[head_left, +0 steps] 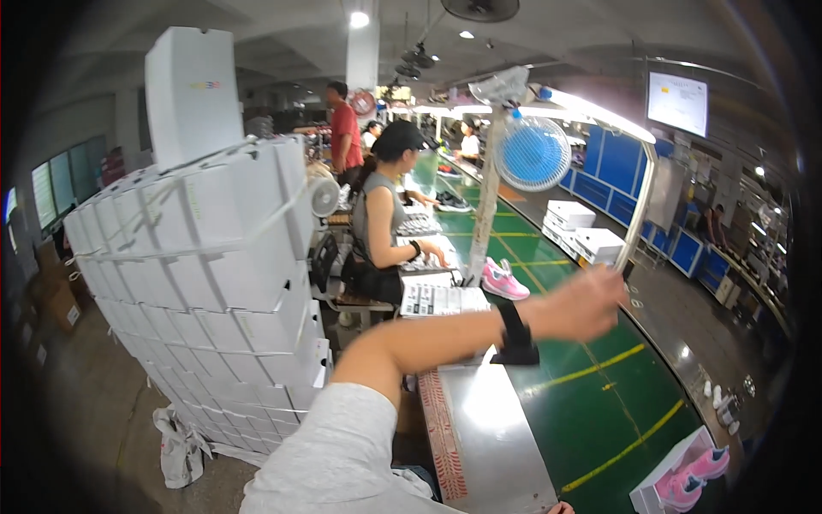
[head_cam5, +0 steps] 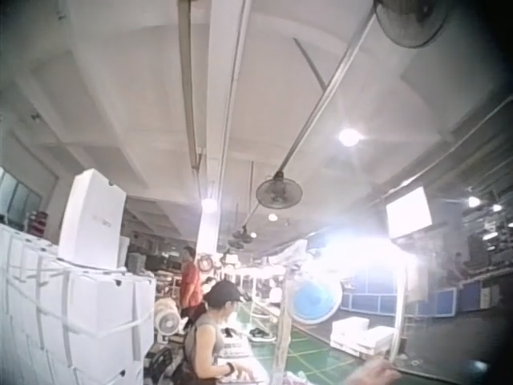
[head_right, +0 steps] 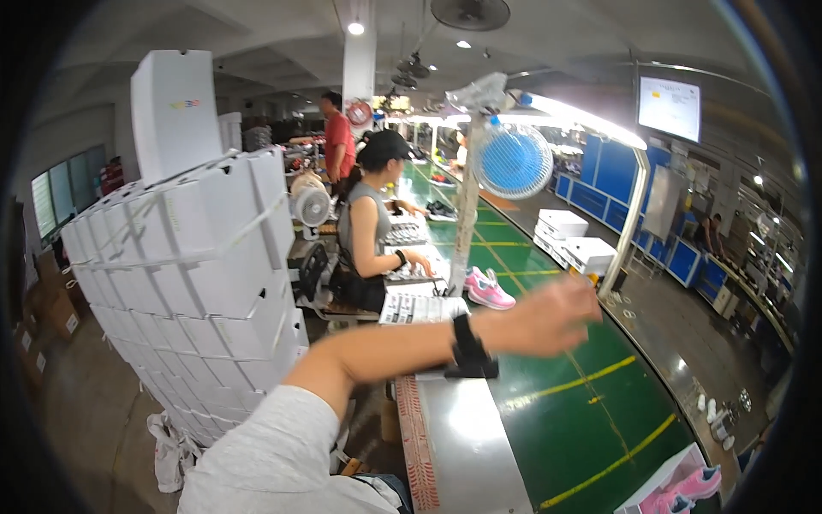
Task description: The recorder scans the barcodes on shoe boxes and pairs of shoes before placing the shoes into the correct boxes on a production line.
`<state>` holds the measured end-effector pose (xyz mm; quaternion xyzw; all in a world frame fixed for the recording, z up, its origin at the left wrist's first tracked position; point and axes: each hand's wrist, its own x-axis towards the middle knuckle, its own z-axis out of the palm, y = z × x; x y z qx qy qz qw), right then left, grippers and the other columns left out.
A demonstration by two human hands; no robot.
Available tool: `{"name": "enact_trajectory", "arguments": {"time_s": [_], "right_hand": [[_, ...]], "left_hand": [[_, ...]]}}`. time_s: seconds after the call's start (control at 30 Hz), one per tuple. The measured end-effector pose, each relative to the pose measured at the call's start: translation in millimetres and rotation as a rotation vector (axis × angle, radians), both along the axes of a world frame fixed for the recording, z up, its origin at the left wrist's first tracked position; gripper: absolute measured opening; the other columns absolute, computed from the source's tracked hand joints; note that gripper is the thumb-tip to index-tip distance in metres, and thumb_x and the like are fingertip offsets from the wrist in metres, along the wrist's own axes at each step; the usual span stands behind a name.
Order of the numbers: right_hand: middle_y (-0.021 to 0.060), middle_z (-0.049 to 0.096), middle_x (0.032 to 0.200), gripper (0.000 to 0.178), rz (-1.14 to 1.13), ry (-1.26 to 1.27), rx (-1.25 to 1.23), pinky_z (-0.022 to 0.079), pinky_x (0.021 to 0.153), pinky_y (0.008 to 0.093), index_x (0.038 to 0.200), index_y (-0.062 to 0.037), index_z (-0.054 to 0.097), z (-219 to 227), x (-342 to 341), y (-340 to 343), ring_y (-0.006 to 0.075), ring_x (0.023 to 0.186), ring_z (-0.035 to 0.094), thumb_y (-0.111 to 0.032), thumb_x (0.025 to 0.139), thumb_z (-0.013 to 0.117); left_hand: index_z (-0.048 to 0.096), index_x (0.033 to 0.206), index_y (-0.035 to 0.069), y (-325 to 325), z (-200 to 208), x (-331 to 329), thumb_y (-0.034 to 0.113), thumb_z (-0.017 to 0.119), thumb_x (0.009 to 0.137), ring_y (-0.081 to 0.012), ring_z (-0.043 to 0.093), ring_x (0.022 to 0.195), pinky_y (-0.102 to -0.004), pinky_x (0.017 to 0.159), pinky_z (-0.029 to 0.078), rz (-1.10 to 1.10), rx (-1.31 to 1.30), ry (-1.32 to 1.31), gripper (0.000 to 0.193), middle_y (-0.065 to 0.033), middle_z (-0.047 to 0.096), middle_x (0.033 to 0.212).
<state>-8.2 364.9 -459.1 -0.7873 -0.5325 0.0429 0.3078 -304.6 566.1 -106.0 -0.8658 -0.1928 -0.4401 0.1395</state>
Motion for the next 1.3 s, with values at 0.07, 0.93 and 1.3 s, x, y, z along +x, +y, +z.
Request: {"name": "enact_trajectory", "arguments": {"time_s": [0.07, 0.93, 1.3], "right_hand": [[0.0132, 0.071, 0.107, 0.030, -0.004, -0.015, 0.004, 0.051, 0.085, 0.0442, 0.102, -0.0097, 0.073, -1, -1, 1, 0.0337, 0.099, 0.065, -0.032, 0.093, 0.055], [0.0150, 0.066, 0.092, 0.012, 0.038, -0.049, 0.250, 0.049, 0.081, 0.0442, 0.094, -0.0033, 0.064, -85, 29, 20, 0.0352, 0.088, 0.063, -0.010, 0.084, 0.061], [0.0080, 0.068, 0.106, 0.036, 0.094, 1.080, 0.382, 0.051, 0.087, 0.0316, 0.115, -0.0042, 0.064, 66, -20, -33, 0.0158, 0.101, 0.063, -0.035, 0.104, 0.048]], "left_hand": [[0.064, 0.109, 0.003, -17, 74, -68, 0.010, 0.071, 0.074, -0.0373, 0.056, 0.110, -0.0462, 0.094, 0.047, 0.246, 0.153, -0.005, 0.037, -0.0181, 0.058, 0.115], [0.049, 0.129, -0.006, -284, 289, -370, 0.037, 0.085, 0.065, -0.0369, 0.062, 0.113, -0.0435, 0.091, 0.053, 1.419, 0.509, -0.505, 0.085, -0.0279, 0.059, 0.124], [0.027, 0.145, -0.001, -38, 60, -11, 0.022, 0.089, 0.063, -0.0419, 0.039, 0.133, -0.0481, 0.115, 0.029, 0.028, 0.211, 0.305, 0.106, -0.0226, 0.040, 0.143]]}}
